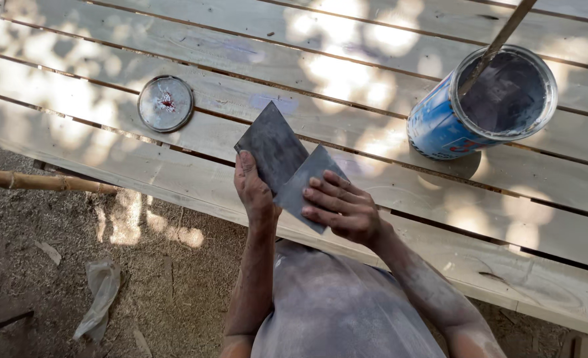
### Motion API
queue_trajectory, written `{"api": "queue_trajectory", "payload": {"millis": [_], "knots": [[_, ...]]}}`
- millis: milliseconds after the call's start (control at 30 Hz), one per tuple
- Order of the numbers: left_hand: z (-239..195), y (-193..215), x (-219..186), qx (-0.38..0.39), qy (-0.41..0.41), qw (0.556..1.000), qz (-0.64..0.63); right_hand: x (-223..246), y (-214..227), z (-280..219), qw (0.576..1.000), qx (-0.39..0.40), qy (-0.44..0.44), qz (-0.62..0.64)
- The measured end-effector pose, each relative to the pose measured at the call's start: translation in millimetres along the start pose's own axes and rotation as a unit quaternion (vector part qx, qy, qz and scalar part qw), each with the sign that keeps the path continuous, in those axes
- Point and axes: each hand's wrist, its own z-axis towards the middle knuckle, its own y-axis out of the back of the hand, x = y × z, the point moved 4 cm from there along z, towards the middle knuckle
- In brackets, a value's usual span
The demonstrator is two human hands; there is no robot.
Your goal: The person scoops a pinkish filler from a can using a putty knife and applies it to gaps between wooden planks. They smooth the filler with a smaller scraper and spread it across the wood surface.
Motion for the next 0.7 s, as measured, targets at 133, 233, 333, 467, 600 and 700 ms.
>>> {"api": "queue_trajectory", "payload": {"millis": [133,233,333,467,600,700], "knots": [[-14,-13,-25,0.098,-0.081,0.992,0.008,-44,10,-3,0.971,-0.04,-0.229,-0.061],[-21,-10,-33,0.06,-0.085,0.966,0.238,-53,31,-9,0.955,-0.026,-0.284,-0.08],[-22,-17,-20,0.07,-0.097,0.88,0.46,-43,37,-2,0.974,-0.067,-0.197,-0.095],[-15,-27,-23,0.068,-0.192,0.901,0.383,-17,13,2,0.984,0.058,-0.156,0.056],[16,-6,-25,0.023,-0.047,0.994,0.101,-25,23,-27,0.903,0.079,-0.389,0.163],[17,9,10,0.01,0.102,0.993,0.054,-44,43,-60,0.805,-0.103,-0.545,0.209]]}}
